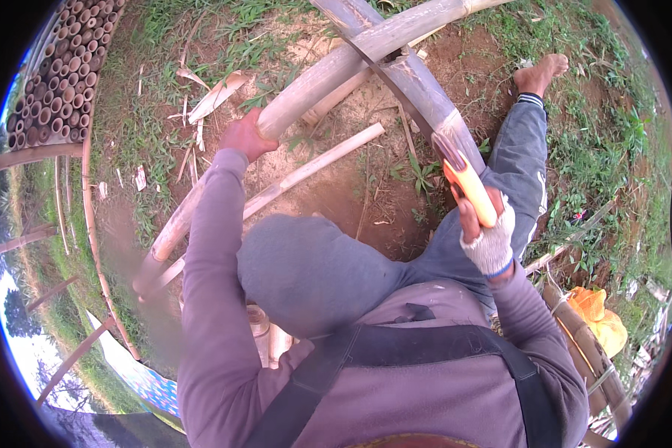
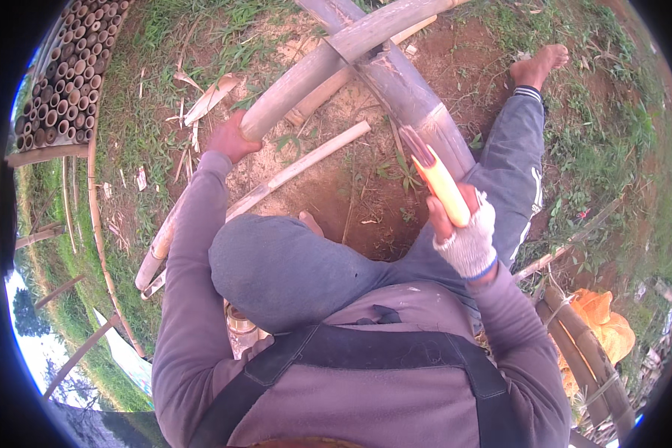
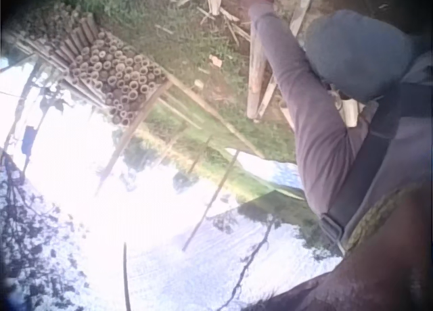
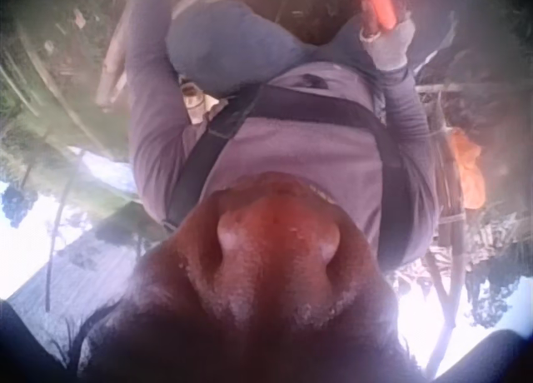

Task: The person uses a hand saw to cut bamboo poles into shorter sections. They position each pole on a makeshift sawhorse, saw through it, and then move the cut pieces aside to a pile on the ground.

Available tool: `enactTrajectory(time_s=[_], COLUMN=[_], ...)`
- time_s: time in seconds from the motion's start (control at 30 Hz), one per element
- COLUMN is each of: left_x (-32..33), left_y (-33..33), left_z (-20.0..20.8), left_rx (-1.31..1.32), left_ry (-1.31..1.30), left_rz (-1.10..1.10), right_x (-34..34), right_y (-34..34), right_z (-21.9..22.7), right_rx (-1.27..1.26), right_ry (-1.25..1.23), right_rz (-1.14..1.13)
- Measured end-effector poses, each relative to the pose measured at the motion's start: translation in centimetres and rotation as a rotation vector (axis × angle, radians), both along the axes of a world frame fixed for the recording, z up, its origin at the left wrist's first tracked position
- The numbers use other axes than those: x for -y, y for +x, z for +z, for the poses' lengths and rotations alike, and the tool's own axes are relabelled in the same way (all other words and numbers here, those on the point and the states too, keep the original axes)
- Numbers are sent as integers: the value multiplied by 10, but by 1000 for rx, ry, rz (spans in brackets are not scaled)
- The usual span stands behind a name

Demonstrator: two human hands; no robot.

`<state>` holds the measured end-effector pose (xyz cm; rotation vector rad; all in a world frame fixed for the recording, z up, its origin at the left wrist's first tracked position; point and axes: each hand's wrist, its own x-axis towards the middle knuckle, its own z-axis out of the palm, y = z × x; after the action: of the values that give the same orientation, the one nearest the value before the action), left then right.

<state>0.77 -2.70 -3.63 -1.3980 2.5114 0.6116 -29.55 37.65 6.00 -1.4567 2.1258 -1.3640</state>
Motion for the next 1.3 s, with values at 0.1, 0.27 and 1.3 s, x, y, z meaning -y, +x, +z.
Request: enactTrajectory(time_s=[0.1, 0.27, 1.3], left_x=[-1, 3, -9], left_y=[-12, -18, -8], left_z=[10, 4, -2], left_rx=[23, -41, 4], left_ry=[-9, -23, 40], left_rz=[-9, -35, 2], right_x=[-5, 168, 132], right_y=[0, -17, -17], right_z=[-5, -12, -16], right_rx=[-112, -103, -52], right_ry=[7, -116, 14], right_rz=[-6, -1, 25])
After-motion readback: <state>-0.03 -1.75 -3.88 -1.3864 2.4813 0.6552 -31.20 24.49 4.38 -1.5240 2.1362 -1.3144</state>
